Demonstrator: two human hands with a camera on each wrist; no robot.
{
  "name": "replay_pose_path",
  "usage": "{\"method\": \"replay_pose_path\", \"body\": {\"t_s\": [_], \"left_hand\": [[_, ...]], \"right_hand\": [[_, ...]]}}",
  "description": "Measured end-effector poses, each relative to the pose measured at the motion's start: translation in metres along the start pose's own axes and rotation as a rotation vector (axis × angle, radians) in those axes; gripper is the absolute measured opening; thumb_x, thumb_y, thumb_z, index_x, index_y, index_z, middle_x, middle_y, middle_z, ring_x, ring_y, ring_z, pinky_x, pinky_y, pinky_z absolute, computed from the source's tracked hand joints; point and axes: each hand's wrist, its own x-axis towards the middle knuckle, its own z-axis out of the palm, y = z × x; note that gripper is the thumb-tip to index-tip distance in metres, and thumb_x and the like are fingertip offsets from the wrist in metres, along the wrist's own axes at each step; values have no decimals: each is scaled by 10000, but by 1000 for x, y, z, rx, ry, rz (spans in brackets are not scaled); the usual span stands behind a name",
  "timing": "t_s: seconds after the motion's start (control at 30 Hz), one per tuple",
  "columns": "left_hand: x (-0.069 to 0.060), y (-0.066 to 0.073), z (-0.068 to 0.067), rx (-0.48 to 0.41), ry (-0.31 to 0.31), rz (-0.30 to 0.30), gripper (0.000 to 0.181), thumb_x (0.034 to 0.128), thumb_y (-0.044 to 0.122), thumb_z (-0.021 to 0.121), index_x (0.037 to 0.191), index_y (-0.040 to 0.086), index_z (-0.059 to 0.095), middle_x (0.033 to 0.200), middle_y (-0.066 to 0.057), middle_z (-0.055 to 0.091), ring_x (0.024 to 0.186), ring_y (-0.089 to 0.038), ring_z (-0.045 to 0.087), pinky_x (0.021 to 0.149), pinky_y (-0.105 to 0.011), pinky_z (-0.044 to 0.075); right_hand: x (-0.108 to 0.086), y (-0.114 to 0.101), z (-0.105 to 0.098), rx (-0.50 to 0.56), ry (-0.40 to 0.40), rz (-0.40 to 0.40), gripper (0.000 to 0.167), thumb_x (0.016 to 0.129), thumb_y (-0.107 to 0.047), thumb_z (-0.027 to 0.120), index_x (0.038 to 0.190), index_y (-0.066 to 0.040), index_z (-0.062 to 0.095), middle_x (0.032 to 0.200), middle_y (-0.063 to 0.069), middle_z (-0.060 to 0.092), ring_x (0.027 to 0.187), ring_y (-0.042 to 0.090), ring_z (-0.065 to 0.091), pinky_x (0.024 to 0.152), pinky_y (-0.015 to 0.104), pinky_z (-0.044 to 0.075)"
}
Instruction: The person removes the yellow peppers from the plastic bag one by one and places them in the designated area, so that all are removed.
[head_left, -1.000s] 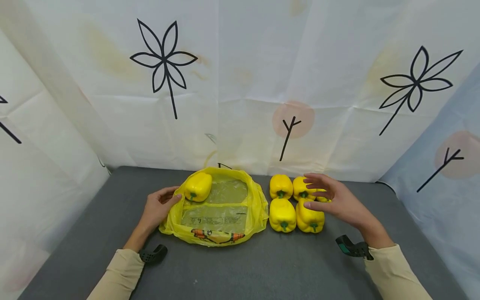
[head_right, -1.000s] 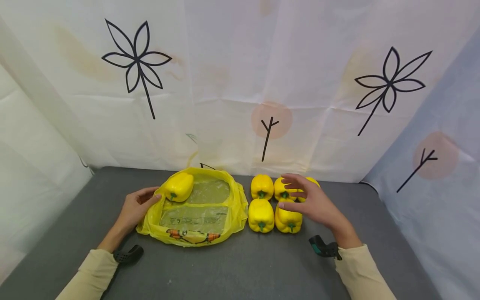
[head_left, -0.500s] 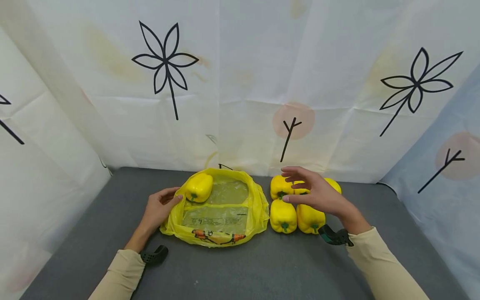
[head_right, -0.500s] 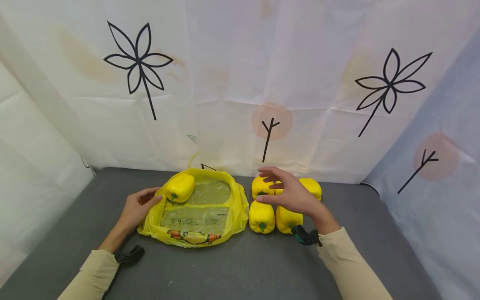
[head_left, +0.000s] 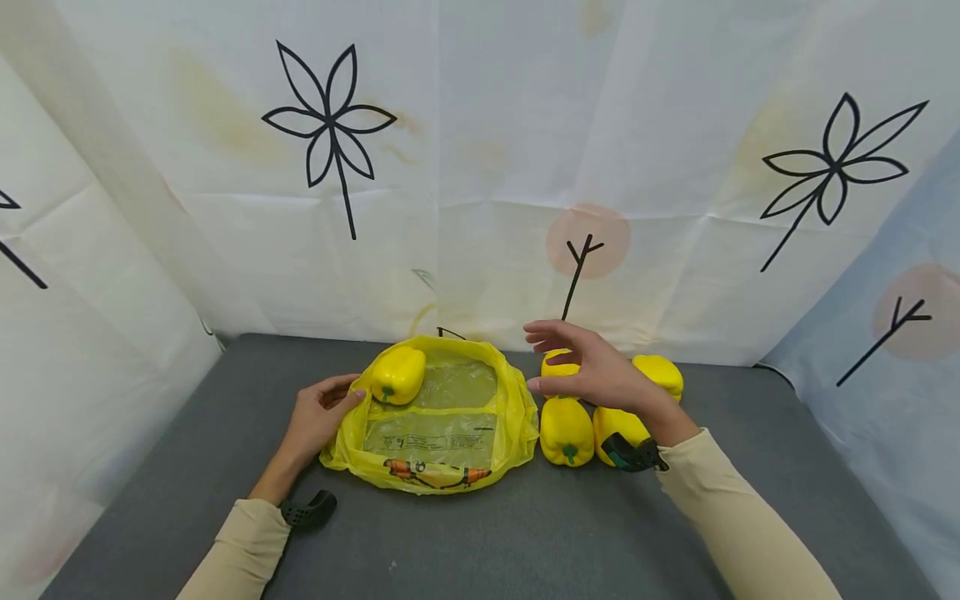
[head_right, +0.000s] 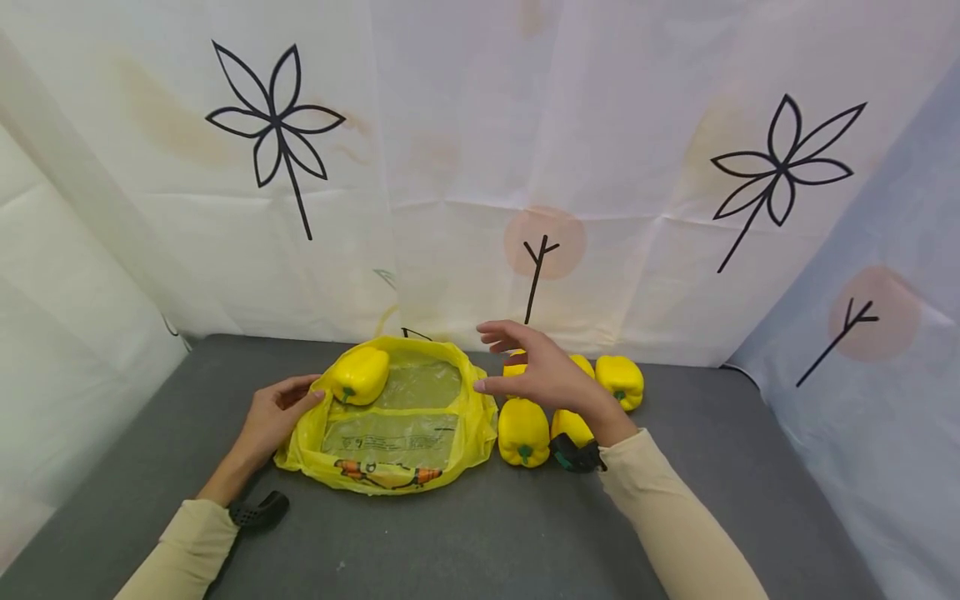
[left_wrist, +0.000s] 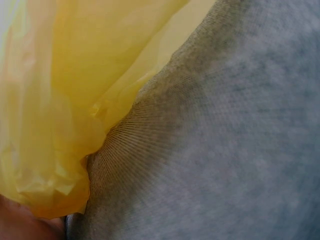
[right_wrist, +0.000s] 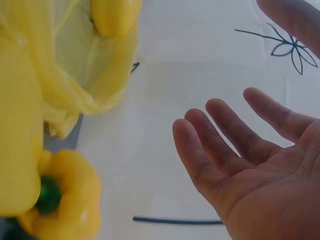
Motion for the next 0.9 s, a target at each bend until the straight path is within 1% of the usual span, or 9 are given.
{"method": "replay_pose_path", "body": {"t_s": [0.13,0.23,0.33,0.53,0.73,0.9], "left_hand": [[-1,0,0,2,-7,-14,427,1023,239,653,1374,0,612,1251,-210,655,1021,-45,622,845,-164,514],[-1,1,-1,-2,-11,-10,432,1022,230,654,1382,-2,605,1262,-208,652,1032,-60,621,849,-165,514],[-1,0,-1,0,-12,-4,434,1023,219,651,1390,-7,597,1267,-209,650,1030,-48,620,845,-164,514],[-1,0,-1,-6,-15,-8,435,1026,225,648,1388,-8,597,1261,-213,652,1017,-20,620,844,-169,518],[-1,0,-1,-7,-15,-13,434,1024,243,651,1379,-2,606,1254,-216,654,1019,-16,619,854,-167,514],[-1,0,-1,-5,-11,-4,427,1025,236,649,1371,-12,609,1248,-225,653,1013,-8,618,855,-165,514]], "right_hand": [[12,-4,6,8,-24,-14,698,912,-205,793,1513,-109,450,1486,117,487,1325,310,500,1088,531,421],[20,-7,11,1,-35,-24,687,919,-215,785,1513,-117,453,1476,114,496,1318,305,505,1078,522,431],[29,-12,17,2,-46,-27,687,919,-227,784,1513,-121,454,1470,111,502,1308,300,512,1074,517,437],[45,-19,30,47,-65,11,698,912,-255,791,1514,-152,453,1471,82,496,1316,281,500,1092,507,418],[59,-21,43,66,-76,12,706,919,-227,782,1526,-125,437,1491,114,481,1346,341,471,1110,521,393],[70,-19,53,69,-73,26,699,925,-255,773,1525,-124,439,1502,136,472,1348,343,471,1113,515,394]]}}
